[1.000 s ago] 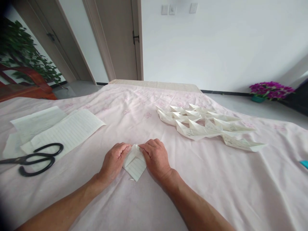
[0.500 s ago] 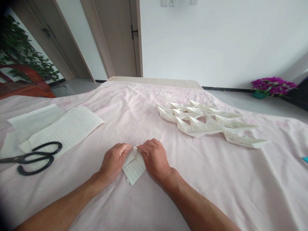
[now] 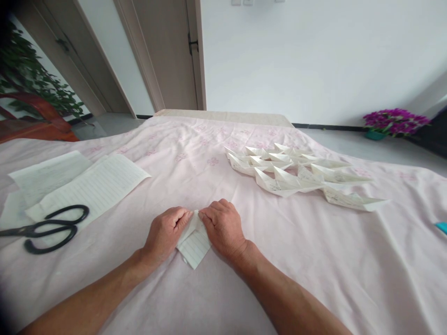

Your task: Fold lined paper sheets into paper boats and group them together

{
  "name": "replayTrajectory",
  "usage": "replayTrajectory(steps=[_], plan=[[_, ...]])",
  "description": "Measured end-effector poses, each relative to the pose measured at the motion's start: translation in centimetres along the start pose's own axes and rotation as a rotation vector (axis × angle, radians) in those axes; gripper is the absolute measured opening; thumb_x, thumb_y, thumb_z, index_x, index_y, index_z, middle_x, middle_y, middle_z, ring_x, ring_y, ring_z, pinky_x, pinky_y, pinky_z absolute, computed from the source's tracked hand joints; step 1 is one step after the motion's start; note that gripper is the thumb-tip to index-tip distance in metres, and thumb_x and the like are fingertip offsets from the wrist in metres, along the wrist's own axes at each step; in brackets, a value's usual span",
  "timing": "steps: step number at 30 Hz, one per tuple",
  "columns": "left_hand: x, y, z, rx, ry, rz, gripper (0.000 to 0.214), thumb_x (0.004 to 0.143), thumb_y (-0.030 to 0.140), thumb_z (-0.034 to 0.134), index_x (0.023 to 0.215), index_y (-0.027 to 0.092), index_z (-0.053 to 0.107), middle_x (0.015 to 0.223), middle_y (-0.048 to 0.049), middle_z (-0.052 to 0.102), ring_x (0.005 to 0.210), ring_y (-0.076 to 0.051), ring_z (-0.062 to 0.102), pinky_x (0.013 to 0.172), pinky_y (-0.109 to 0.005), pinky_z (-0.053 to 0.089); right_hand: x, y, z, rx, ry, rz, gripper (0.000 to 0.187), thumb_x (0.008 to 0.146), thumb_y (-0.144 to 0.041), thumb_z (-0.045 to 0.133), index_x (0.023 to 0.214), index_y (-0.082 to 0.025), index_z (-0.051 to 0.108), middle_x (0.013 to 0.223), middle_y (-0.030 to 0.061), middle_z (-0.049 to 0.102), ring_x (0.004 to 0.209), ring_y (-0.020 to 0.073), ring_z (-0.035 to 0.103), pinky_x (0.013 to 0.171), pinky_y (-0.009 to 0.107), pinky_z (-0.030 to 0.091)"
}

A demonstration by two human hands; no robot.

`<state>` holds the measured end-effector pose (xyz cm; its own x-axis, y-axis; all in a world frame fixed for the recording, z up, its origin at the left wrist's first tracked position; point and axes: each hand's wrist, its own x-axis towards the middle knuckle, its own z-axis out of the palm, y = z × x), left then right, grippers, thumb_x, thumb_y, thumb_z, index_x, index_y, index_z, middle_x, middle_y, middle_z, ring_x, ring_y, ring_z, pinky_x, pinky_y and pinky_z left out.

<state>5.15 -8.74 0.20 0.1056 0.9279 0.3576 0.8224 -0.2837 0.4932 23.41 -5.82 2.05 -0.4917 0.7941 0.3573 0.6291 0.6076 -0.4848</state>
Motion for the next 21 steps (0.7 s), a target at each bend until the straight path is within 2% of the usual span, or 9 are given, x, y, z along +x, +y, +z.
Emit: replayTrajectory(steps=[11, 16, 21], plan=[[0.16, -0.05, -0.04, -0.081, -0.045, -0.051, 0.036, 0.098, 0.032, 0.042, 0.068, 0.017, 0.054, 0.064, 0.0031, 0.053, 0.06, -0.008, 0.045, 0.06, -0.022, 0.032, 0.11, 0.21, 0.01, 0.034, -0.02, -0.012, 0.03, 0.098, -0.023, 0.048, 0.077, -0.019, 0.069, 0.071, 0.002, 0.063, 0.072, 0.0153, 0.052, 0.073, 0.029, 0.036], [0.26, 0.02, -0.25, -0.18, -0.095, -0.07, 0.034, 0.096, 0.035, 0.046, 0.073, 0.017, 0.062, 0.069, 0.0015, 0.061, 0.065, -0.01, 0.054, 0.063, -0.021, 0.036, 0.16, 0.23, -0.06, 0.038, -0.019, 0.005, 0.031, 0.098, -0.024, 0.048, 0.076, -0.019, 0.069, 0.07, 0.0017, 0.062, 0.071, 0.0152, 0.052, 0.072, 0.028, 0.036], [0.37, 0.08, -0.53, -0.185, -0.085, -0.09, 0.029, 0.093, 0.032, 0.051, 0.076, 0.017, 0.068, 0.071, 0.0003, 0.065, 0.068, -0.011, 0.058, 0.066, -0.021, 0.04, 0.21, 0.22, -0.12, 0.043, -0.026, 0.009, 0.03, 0.097, -0.023, 0.049, 0.077, -0.019, 0.071, 0.07, 0.0016, 0.063, 0.072, 0.0152, 0.053, 0.072, 0.028, 0.036]])
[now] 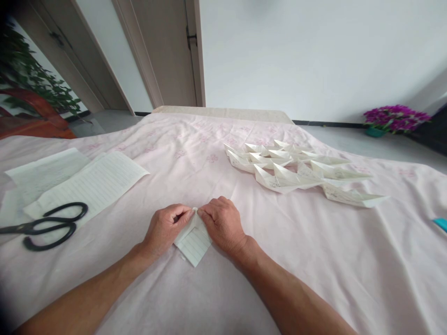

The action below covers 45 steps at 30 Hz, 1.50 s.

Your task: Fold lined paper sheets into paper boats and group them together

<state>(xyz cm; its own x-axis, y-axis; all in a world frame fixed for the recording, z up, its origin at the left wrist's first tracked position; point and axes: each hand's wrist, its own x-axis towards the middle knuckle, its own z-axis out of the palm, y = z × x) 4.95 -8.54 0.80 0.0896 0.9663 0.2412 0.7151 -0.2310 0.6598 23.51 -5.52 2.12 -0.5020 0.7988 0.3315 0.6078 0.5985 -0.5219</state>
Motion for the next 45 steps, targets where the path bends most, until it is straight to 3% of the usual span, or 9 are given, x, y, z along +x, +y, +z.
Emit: replayTrajectory(steps=[6, 9, 17, 21, 27, 35, 40, 45], plan=[[0.4, -0.1, -0.1, -0.008, 0.046, -0.042, 0.027, 0.091, 0.034, 0.054, 0.077, 0.018, 0.07, 0.075, -0.0001, 0.068, 0.071, -0.013, 0.059, 0.067, -0.022, 0.042, 0.2, 0.2, 0.0, 0.002, -0.053, 0.09, 0.009, 0.084, -0.026, 0.067, 0.078, -0.021, 0.071, 0.069, -0.0017, 0.066, 0.07, 0.0145, 0.052, 0.071, 0.028, 0.034], [0.5, -0.3, -0.1, -0.009, 0.047, -0.031, 0.024, 0.091, 0.034, 0.055, 0.079, 0.019, 0.07, 0.079, -0.0005, 0.07, 0.075, -0.013, 0.06, 0.07, -0.022, 0.043, 0.3, 0.3, 0.0, -0.034, -0.09, 0.12, 0.01, 0.078, -0.024, 0.071, 0.069, -0.02, 0.068, 0.064, -0.0023, 0.064, 0.069, 0.0143, 0.051, 0.068, 0.028, 0.033], [0.2, -1.1, -2.3, -0.036, -0.164, -0.038, 0.012, 0.081, 0.019, 0.06, 0.088, 0.021, 0.07, 0.08, 0.002, 0.067, 0.067, -0.012, 0.058, 0.064, -0.022, 0.042, 0.3, 0.9, -0.1, -0.065, -0.064, 0.123, 0.013, 0.079, -0.024, 0.067, 0.067, -0.02, 0.065, 0.065, -0.002, 0.064, 0.068, 0.0142, 0.051, 0.068, 0.029, 0.033], [-0.4, -1.2, -3.1, 0.04, -0.219, -0.051, 0.008, 0.078, 0.018, 0.062, 0.081, 0.021, 0.068, 0.077, 0.0026, 0.065, 0.067, -0.012, 0.057, 0.063, -0.023, 0.041, -0.2, 1.0, -0.6, -0.082, -0.092, 0.081, 0.009, 0.077, -0.026, 0.07, 0.071, -0.021, 0.067, 0.068, -0.0018, 0.064, 0.07, 0.0146, 0.052, 0.068, 0.029, 0.033], [-1.4, -1.7, -3.3, 0.086, -0.198, 0.064, 0.008, 0.083, 0.015, 0.06, 0.08, 0.02, 0.066, 0.08, 0.0013, 0.064, 0.076, -0.013, 0.059, 0.068, -0.023, 0.043, -1.0, 0.7, -1.5, -0.084, -0.159, 0.042, 0.006, 0.076, -0.02, 0.072, 0.074, -0.021, 0.066, 0.071, -0.0017, 0.063, 0.072, 0.0147, 0.05, 0.069, 0.028, 0.033], [-2.7, -2.8, -3.0, 0.168, -0.024, 0.348, 0.015, 0.089, 0.01, 0.057, 0.093, 0.019, 0.068, 0.084, -0.0019, 0.066, 0.081, -0.014, 0.06, 0.073, -0.024, 0.048, -2.3, 0.9, -0.7, -0.075, -0.087, -0.077, 0.013, 0.087, -0.014, 0.063, 0.09, -0.022, 0.073, 0.081, 0.0024, 0.065, 0.078, 0.0158, 0.052, 0.075, 0.03, 0.036], [-3.1, -3.0, -3.3, 0.328, -0.003, 0.496, 0.024, 0.092, 0.006, 0.049, 0.097, 0.02, 0.069, 0.081, -0.0018, 0.065, 0.079, -0.015, 0.059, 0.074, -0.026, 0.048, -3.3, 0.9, -0.5, -0.204, -0.029, -0.22, 0.019, 0.093, -0.017, 0.056, 0.099, -0.023, 0.073, 0.085, 0.0049, 0.063, 0.081, 0.0173, 0.05, 0.073, 0.031, 0.036], [-3.3, -2.5, -3.6, 0.462, -0.017, 0.572, 0.025, 0.094, 0.007, 0.046, 0.098, 0.018, 0.068, 0.081, -0.0026, 0.065, 0.08, -0.016, 0.059, 0.075, -0.028, 0.048, -3.7, 0.1, -0.8, -0.406, -0.074, -0.341, 0.02, 0.097, -0.016, 0.05, 0.098, -0.02, 0.069, 0.084, 0.0062, 0.061, 0.079, 0.0188, 0.046, 0.07, 0.033, 0.034]])
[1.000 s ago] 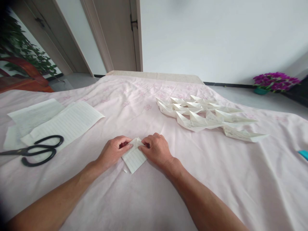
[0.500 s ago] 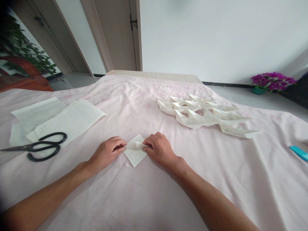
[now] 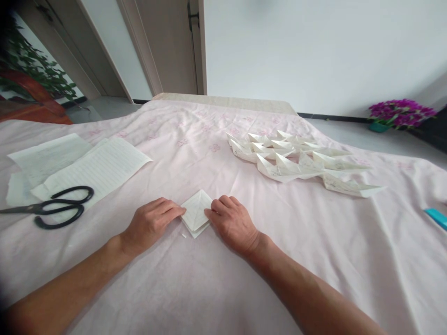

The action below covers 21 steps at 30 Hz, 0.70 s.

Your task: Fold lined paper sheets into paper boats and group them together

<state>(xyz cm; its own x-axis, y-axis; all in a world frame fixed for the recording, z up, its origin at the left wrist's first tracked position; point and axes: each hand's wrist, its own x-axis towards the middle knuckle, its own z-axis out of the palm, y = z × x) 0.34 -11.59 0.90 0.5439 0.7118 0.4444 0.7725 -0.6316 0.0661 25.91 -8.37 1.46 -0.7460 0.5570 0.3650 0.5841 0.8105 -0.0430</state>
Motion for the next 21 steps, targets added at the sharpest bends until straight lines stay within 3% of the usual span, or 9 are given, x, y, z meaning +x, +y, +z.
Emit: replayTrajectory(steps=[9, 15, 21], plan=[[0.2, 1.7, -0.7, 0.15, -0.036, 0.032, 0.023, 0.094, 0.009, 0.045, 0.102, 0.012, 0.067, 0.084, -0.0063, 0.066, 0.078, -0.019, 0.06, 0.071, -0.034, 0.053, -0.1, -0.9, -0.4, -0.09, -0.085, -0.062, 0.017, 0.096, -0.012, 0.048, 0.099, -0.016, 0.064, 0.082, 0.0062, 0.058, 0.077, 0.02, 0.045, 0.066, 0.035, 0.035], [0.1, 2.5, -0.4, 0.108, 0.013, 0.046, 0.029, 0.094, 0.008, 0.041, 0.108, 0.012, 0.066, 0.1, -0.0116, 0.069, 0.1, -0.023, 0.063, 0.096, -0.046, 0.052, -0.4, -1.3, -0.6, -0.067, -0.119, -0.077, 0.017, 0.094, -0.01, 0.05, 0.1, -0.016, 0.064, 0.084, 0.0061, 0.057, 0.076, 0.0201, 0.046, 0.065, 0.036, 0.036], [-0.2, 2.9, 0.1, 0.036, -0.006, 0.138, 0.032, 0.096, 0.009, 0.041, 0.119, 0.011, 0.063, 0.117, -0.0135, 0.068, 0.112, -0.023, 0.063, 0.101, -0.042, 0.052, -0.8, -1.8, -0.8, -0.09, -0.137, -0.104, 0.019, 0.097, -0.013, 0.047, 0.096, -0.017, 0.065, 0.083, 0.0058, 0.059, 0.075, 0.0198, 0.046, 0.066, 0.035, 0.037]])
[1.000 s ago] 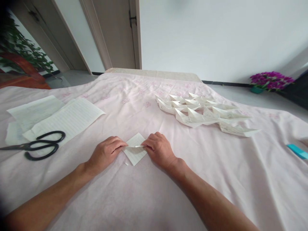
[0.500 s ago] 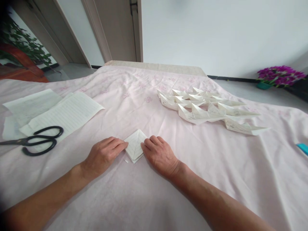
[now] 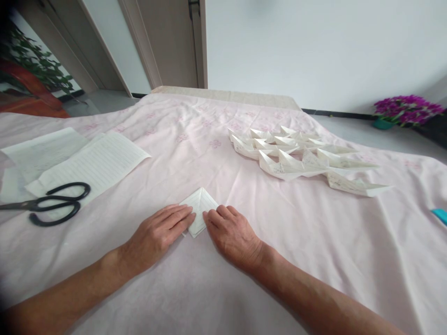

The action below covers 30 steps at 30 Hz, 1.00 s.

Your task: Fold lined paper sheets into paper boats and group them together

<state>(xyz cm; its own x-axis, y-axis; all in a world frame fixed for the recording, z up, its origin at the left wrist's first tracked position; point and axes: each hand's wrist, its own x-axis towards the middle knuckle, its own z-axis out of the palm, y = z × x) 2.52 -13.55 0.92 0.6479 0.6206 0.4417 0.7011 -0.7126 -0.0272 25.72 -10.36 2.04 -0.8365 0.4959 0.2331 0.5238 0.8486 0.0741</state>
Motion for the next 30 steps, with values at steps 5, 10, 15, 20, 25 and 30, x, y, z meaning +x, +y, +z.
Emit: replayTrajectory(steps=[5, 10, 15, 20, 25, 30], plan=[[-0.3, 0.1, 0.4, -0.031, -0.018, 0.064, 0.036, 0.095, 0.007, 0.041, 0.125, 0.01, 0.06, 0.128, -0.0147, 0.064, 0.122, -0.023, 0.058, 0.105, -0.04, 0.05, -0.6, -0.5, 0.3, 0.051, 0.002, 0.087, 0.02, 0.095, -0.013, 0.048, 0.107, -0.014, 0.063, 0.084, 0.0058, 0.059, 0.074, 0.0194, 0.047, 0.067, 0.034, 0.038], [-0.5, 0.2, 0.5, 0.001, -0.031, 0.112, 0.04, 0.092, 0.006, 0.041, 0.128, 0.009, 0.058, 0.13, -0.0134, 0.063, 0.126, -0.024, 0.055, 0.106, -0.04, 0.049, -0.5, -1.3, -0.2, 0.07, -0.012, 0.189, 0.03, 0.091, -0.009, 0.051, 0.12, -0.017, 0.057, 0.088, 0.0055, 0.06, 0.074, 0.0184, 0.048, 0.068, 0.032, 0.039], [-0.9, 0.8, 0.0, 0.015, -0.071, 0.165, 0.043, 0.091, 0.006, 0.04, 0.131, 0.011, 0.056, 0.132, -0.0124, 0.062, 0.127, -0.025, 0.054, 0.107, -0.04, 0.047, 0.6, -2.5, -0.8, -0.033, -0.061, 0.232, 0.027, 0.088, -0.011, 0.058, 0.113, -0.019, 0.058, 0.092, 0.0065, 0.06, 0.078, 0.0213, 0.051, 0.066, 0.035, 0.039], [-1.3, 1.4, -0.7, -0.007, -0.126, 0.187, 0.048, 0.089, 0.004, 0.04, 0.134, 0.011, 0.053, 0.136, -0.0119, 0.059, 0.129, -0.024, 0.052, 0.108, -0.04, 0.046, 0.6, -3.1, -1.1, -0.07, -0.096, 0.287, 0.035, 0.087, -0.012, 0.058, 0.121, -0.021, 0.054, 0.097, 0.0067, 0.059, 0.084, 0.0232, 0.051, 0.068, 0.036, 0.037], [-1.2, 1.9, -1.3, 0.005, -0.178, 0.162, 0.049, 0.089, 0.005, 0.042, 0.136, 0.009, 0.05, 0.139, -0.0132, 0.056, 0.13, -0.025, 0.052, 0.11, -0.04, 0.044, -0.6, -2.8, -1.6, -0.064, -0.109, 0.323, 0.035, 0.09, -0.011, 0.053, 0.123, -0.022, 0.054, 0.098, 0.0063, 0.058, 0.085, 0.0234, 0.05, 0.072, 0.037, 0.035], [0.0, 1.7, -1.6, -0.108, -0.184, 0.103, 0.033, 0.093, 0.017, 0.051, 0.125, 0.014, 0.06, 0.13, -0.0083, 0.064, 0.12, -0.022, 0.06, 0.106, -0.035, 0.046, -2.1, -1.8, -1.8, -0.066, -0.093, 0.365, 0.032, 0.089, -0.01, 0.052, 0.118, -0.023, 0.057, 0.098, 0.0066, 0.059, 0.089, 0.0231, 0.05, 0.079, 0.038, 0.033]])
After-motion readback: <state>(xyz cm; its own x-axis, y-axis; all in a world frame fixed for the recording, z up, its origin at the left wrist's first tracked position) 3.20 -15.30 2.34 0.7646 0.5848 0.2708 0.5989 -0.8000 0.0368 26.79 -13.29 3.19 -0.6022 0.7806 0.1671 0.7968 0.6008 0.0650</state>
